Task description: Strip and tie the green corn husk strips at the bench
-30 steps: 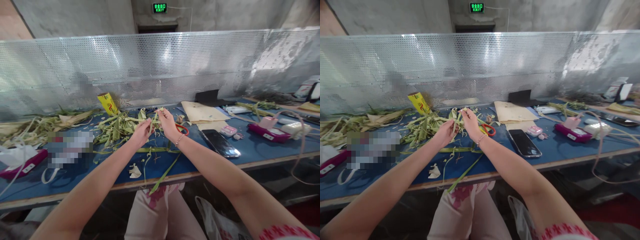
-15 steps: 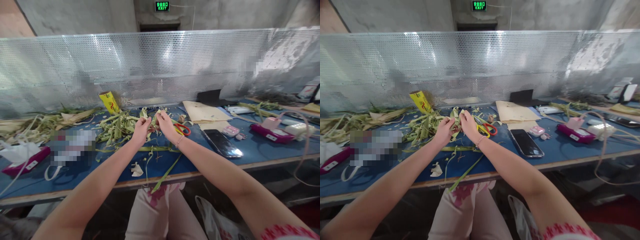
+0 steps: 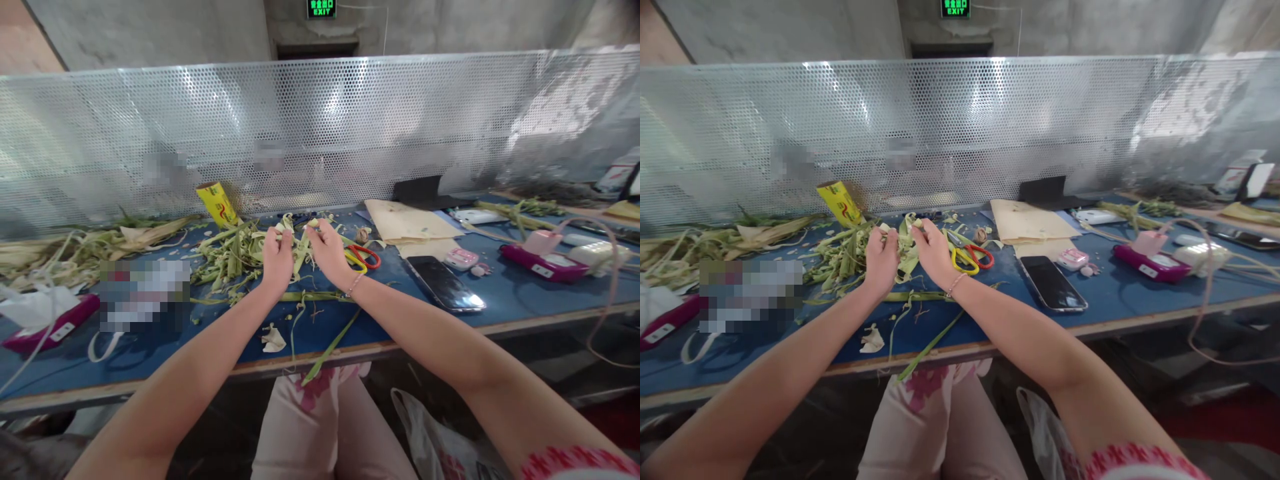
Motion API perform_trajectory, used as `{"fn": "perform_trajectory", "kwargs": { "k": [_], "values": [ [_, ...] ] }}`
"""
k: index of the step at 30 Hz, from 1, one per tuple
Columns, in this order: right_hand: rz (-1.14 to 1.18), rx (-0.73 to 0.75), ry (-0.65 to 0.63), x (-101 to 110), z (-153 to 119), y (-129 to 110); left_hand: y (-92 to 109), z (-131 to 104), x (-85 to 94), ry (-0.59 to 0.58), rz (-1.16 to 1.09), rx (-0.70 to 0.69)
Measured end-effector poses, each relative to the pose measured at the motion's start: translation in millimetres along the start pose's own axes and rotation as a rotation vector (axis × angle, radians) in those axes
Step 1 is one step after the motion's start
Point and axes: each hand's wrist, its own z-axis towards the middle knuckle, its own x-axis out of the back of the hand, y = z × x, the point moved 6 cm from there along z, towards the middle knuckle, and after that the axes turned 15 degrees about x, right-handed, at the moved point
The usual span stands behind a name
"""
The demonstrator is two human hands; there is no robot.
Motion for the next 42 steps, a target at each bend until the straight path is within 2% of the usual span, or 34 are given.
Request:
{"fn": "perform_trajectory", "kwargs": {
  "k": [6,11,15,24,26,30,34,36,38,42],
  "values": [
    [0.024,-0.052,0.063,6,2,-2,13,-5,2.3,0.015,0.002,-0.086],
    [0.031,-0.023,0.056,10,6,-2,5,-3,-3.1,-0.074,-0.092,0.041],
    [0.012,0.010,0.050,14,11,-1,2,-2,-7.5,-0.144,-0.125,0.088],
    [0.083,-0.053,0.189,18,11,19,6,-6,-15.0,-0.225,-0.123,0.120],
    [0.112,-0.095,0.148,16,10,22,6,-7,-13.4,-0.204,-0.111,0.111],
    [0.259,-0.236,-0.043,4,5,22,9,-7,-6.4,-0.121,-0.076,0.035],
    [0.309,-0.403,-0.138,-4,-1,27,10,-5,-5.0,-0.127,-0.090,0.024],
    [0.243,-0.370,-0.214,-6,-1,29,10,-4,-5.9,-0.149,-0.081,0.014],
    [0.193,-0.258,-0.261,-7,3,27,8,-2,-8.0,-0.182,-0.043,0.011],
    [0.140,-0.090,-0.240,-3,10,25,2,3,-10.5,-0.165,0.070,0.004]
  ]
}}
